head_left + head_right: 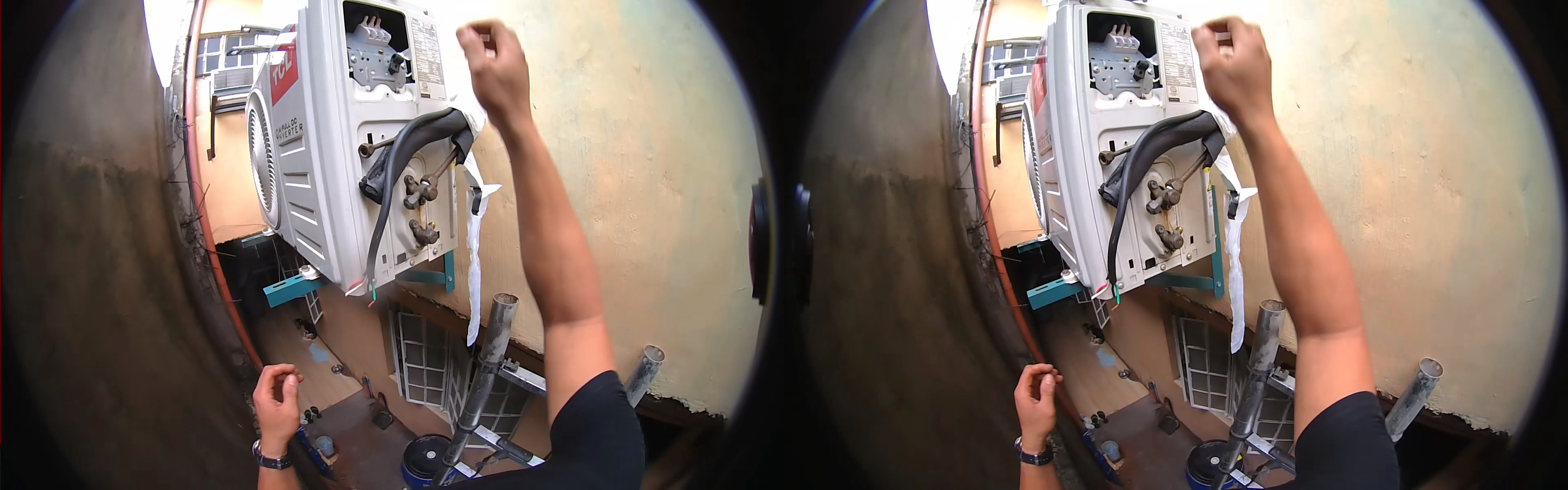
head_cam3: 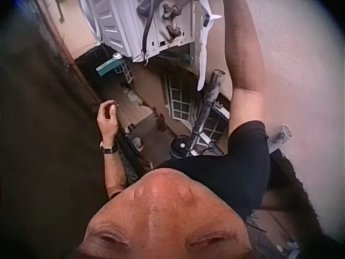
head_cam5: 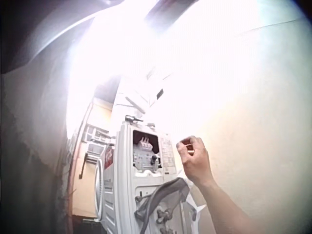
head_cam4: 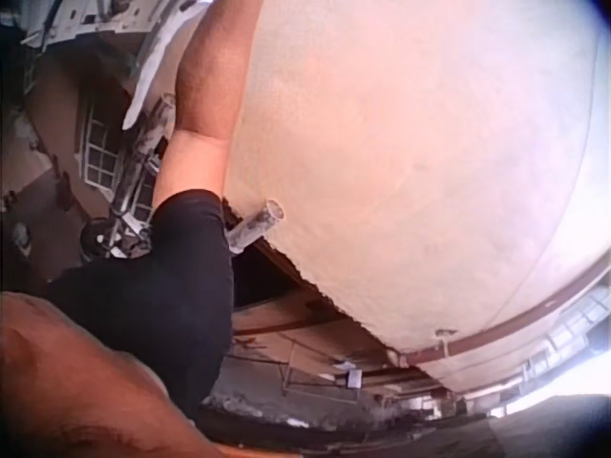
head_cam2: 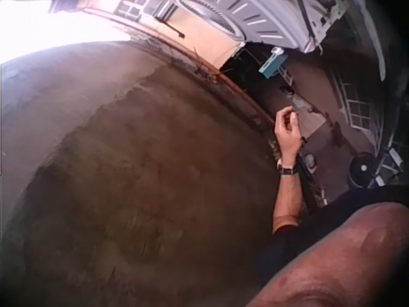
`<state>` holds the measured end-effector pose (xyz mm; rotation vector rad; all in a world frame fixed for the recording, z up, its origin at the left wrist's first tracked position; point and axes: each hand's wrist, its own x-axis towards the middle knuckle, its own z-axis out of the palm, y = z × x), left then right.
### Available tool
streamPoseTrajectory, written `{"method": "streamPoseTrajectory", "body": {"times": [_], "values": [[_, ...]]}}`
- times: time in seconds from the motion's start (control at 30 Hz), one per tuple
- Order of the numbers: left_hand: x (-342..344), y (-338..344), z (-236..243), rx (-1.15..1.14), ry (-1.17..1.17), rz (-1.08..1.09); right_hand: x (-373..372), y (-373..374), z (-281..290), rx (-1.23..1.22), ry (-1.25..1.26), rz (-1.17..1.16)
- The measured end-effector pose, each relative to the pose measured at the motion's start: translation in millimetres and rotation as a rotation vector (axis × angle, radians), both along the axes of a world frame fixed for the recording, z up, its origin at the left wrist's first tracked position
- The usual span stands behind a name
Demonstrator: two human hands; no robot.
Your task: The person disconnects an outdoor air conditioning unit by loosening pipe fittings and nuts with wrenches, handing tools down to an assistant, and inserting a hex wrench into the unit's valve.
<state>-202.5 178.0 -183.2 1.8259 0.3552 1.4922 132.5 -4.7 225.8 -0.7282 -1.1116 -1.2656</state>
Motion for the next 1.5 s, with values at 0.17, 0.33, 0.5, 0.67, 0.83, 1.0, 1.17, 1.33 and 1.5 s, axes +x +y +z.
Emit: {"method": "streamPoseTrajectory", "body": {"times": [0.17,0.33,0.5,0.67,0.83,1.0,1.17,1.33,1.5], "values": [[19,-49,104,0.69,0.103,0.275,8,21,-122,-0.192,0.284,0.495],[96,-90,250,1.249,-0.003,0.472,28,27,-153,-0.148,0.416,0.602],[140,-87,311,1.316,0.282,0.722,30,34,-148,-0.282,0.477,0.696],[164,-99,338,1.233,0.518,0.767,29,31,-152,-0.366,0.478,0.763],[179,-134,350,0.786,0.619,0.501,28,26,-148,-0.454,0.578,0.964],[204,-163,306,0.937,0.626,0.48,63,0,-147,-0.531,0.508,1.426],[214,-155,288,1.01,0.554,0.455,52,4,-136,-0.462,0.548,1.489],[208,-159,289,0.991,0.592,0.356,54,-2,-140,-0.5,0.543,1.461],[197,-163,304,0.974,0.719,0.344,59,4,-141,-0.486,0.372,1.692]]}}
